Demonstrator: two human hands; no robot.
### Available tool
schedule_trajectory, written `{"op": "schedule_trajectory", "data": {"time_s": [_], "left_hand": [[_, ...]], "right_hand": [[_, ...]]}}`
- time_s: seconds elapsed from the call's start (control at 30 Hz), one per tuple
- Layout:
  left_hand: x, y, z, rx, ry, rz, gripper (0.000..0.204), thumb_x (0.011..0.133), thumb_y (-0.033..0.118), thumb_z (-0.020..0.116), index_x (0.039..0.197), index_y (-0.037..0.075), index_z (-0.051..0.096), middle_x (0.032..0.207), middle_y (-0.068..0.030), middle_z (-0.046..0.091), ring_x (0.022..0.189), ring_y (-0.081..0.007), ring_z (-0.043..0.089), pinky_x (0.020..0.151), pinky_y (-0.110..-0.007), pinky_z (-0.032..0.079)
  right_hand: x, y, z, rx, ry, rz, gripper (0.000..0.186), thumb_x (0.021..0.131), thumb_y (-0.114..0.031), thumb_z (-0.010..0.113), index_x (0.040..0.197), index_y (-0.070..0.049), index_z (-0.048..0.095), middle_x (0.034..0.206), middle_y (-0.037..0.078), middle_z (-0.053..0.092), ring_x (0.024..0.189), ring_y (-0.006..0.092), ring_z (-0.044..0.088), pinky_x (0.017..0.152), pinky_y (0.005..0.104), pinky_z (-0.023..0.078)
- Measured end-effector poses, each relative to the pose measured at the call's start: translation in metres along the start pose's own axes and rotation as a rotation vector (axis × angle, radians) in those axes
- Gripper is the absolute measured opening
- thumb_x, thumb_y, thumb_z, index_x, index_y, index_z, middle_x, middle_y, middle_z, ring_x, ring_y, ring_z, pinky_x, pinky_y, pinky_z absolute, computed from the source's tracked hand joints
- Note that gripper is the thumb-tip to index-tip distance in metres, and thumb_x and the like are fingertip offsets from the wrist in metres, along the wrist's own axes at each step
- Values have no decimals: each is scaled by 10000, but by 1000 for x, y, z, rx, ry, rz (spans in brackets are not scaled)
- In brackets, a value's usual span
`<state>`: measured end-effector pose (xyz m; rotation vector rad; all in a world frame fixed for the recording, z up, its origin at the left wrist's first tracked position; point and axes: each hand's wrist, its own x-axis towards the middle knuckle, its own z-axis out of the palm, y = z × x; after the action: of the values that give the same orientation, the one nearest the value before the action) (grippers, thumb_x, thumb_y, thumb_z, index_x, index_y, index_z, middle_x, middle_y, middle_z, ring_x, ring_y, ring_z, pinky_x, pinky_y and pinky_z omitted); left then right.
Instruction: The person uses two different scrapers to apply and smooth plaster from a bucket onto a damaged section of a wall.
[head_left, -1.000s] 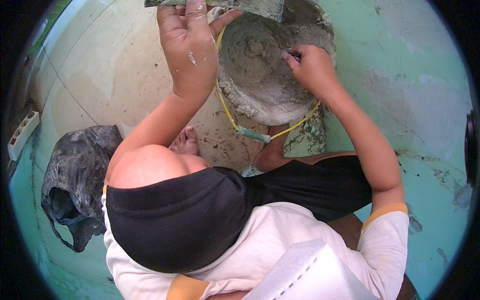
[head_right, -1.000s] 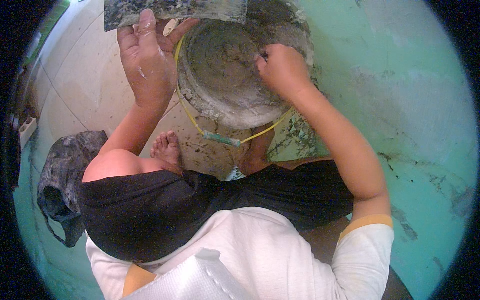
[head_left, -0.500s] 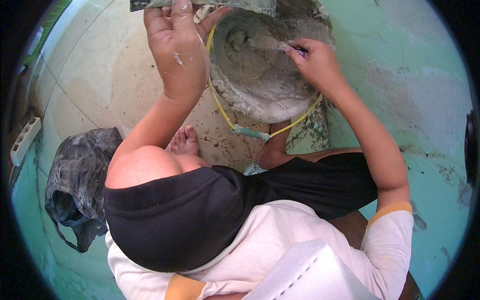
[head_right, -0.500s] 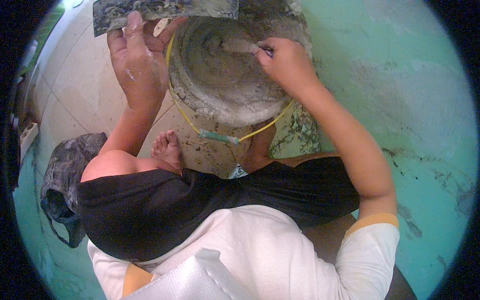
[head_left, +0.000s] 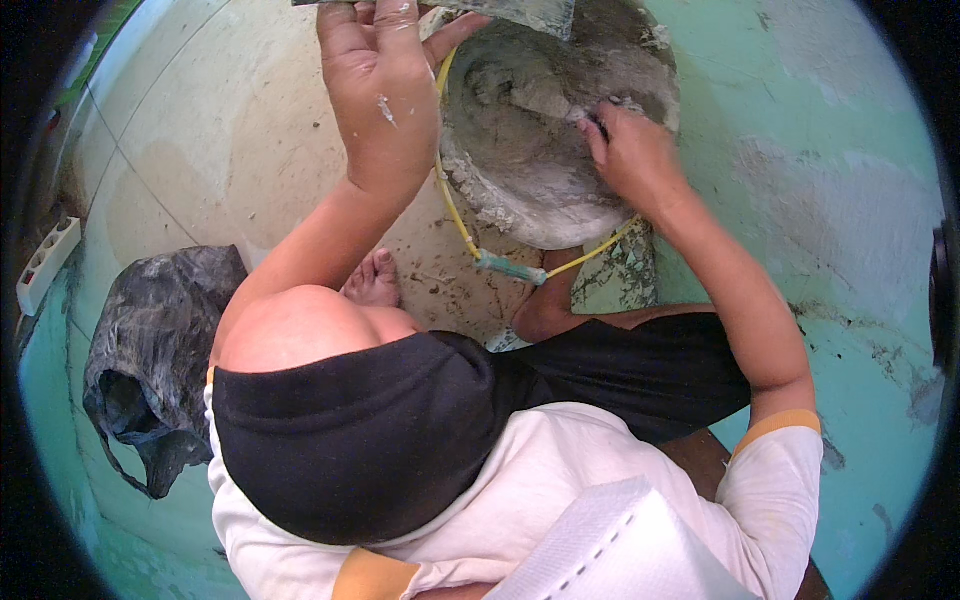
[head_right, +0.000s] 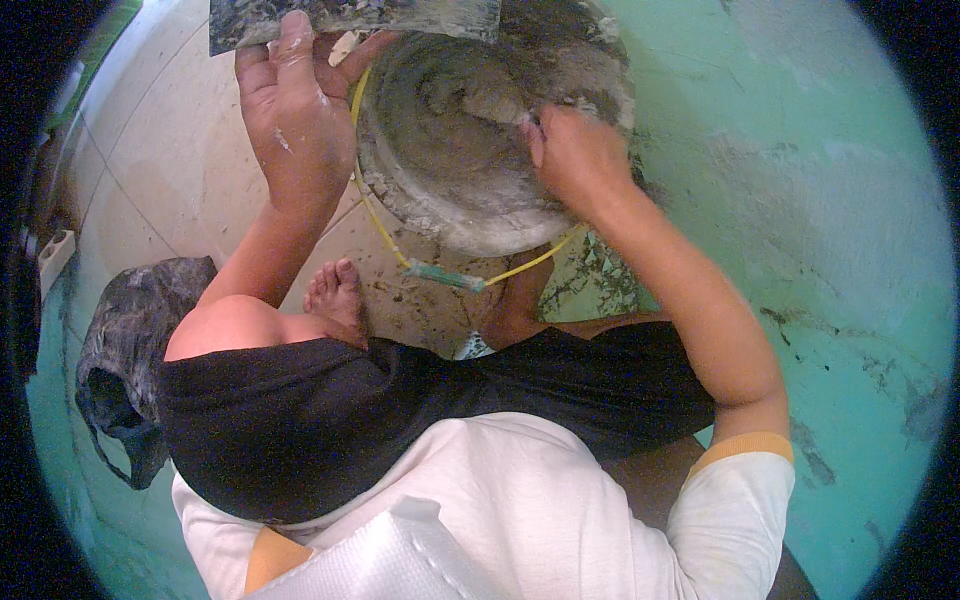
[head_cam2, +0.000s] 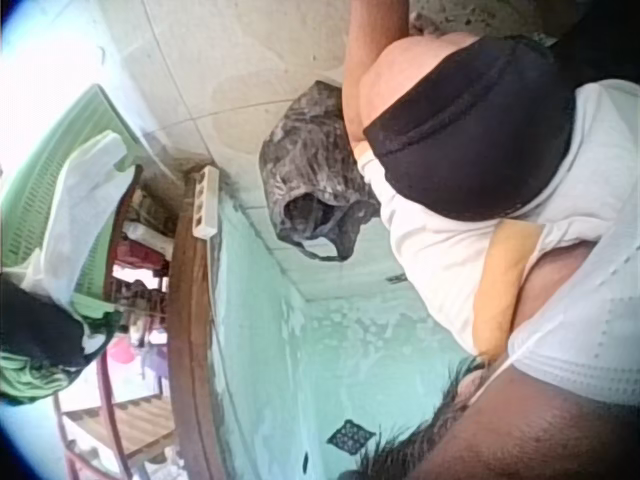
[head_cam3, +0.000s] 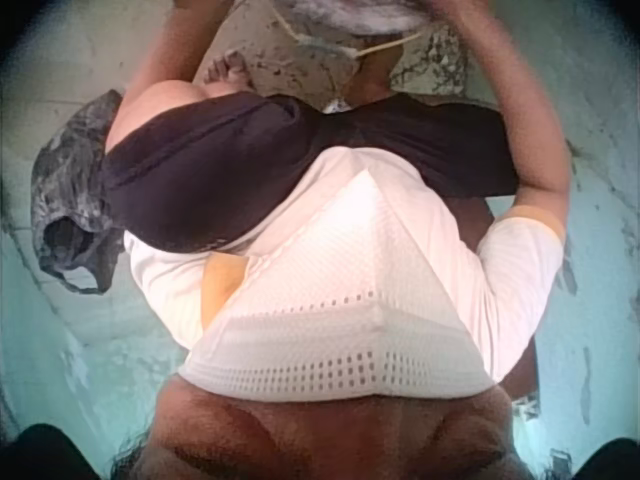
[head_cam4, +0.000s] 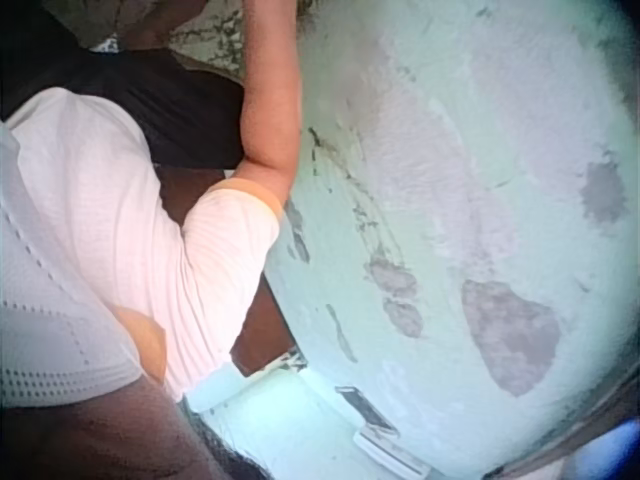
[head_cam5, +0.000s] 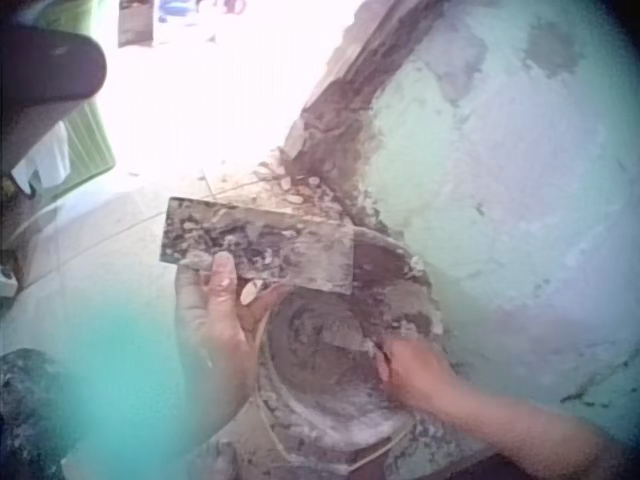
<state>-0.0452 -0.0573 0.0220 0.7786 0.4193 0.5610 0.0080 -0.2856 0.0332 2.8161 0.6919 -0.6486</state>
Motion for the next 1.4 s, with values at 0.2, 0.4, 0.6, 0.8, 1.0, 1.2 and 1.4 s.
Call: {"op": "schedule_trajectory", "data": {"time_s": [0.2,0.4,0.6,0.8,1.0,1.2,1.4], "left_hand": [[7,-7,-10,-18,17,-70,283,1091,226,477,1296,37,423,1181,-137,616,1057,-255,678,892,-419,608],[2,-2,1,-41,12,-18,259,1094,238,474,1273,56,433,1159,-121,619,1072,-248,664,915,-452,592],[6,-7,-6,-66,-2,-28,256,1095,239,472,1278,65,434,1179,-122,623,1088,-261,661,913,-462,592],[3,-4,-1,-49,-7,4,279,1092,216,474,1302,41,418,1205,-145,621,1127,-266,656,926,-466,593],[9,-6,-11,-108,-46,-32,294,1087,213,482,1302,23,417,1212,-159,618,1123,-264,664,910,-437,613],[9,-10,-13,-58,11,-62,312,1087,215,489,1317,21,405,1181,-157,625,1086,-262,674,911,-434,616],[10,-10,-8,-111,31,-30,188,1073,159,491,1207,30,463,1036,-124,638,1015,-269,676,885,-547,615]], "right_hand": [[37,24,-9,-266,111,-243,227,991,-255,589,1032,-43,662,959,198,678,891,435,668,778,535,538],[66,27,-31,-356,231,-432,176,931,-177,614,1033,-46,671,1011,165,682,981,379,667,828,492,537],[67,-1,-36,-444,121,-714,179,880,-143,631,1021,-50,691,1032,125,686,1036,315,666,880,455,527],[52,20,-41,-232,82,-396,224,963,-238,621,1000,-27,687,959,182,689,918,394,673,804,500,536],[20,25,-14,-14,-10,-73,325,992,-309,619,1060,0,690,915,251,700,869,451,673,760,516,531],[-3,22,0,280,-71,54,370,990,-335,631,1072,21,689,868,243,689,777,371,667,757,447,524],[-3,9,26,502,-243,220,354,999,-326,625,990,24,674,782,111,671,720,205,612,699,381,499]]}}
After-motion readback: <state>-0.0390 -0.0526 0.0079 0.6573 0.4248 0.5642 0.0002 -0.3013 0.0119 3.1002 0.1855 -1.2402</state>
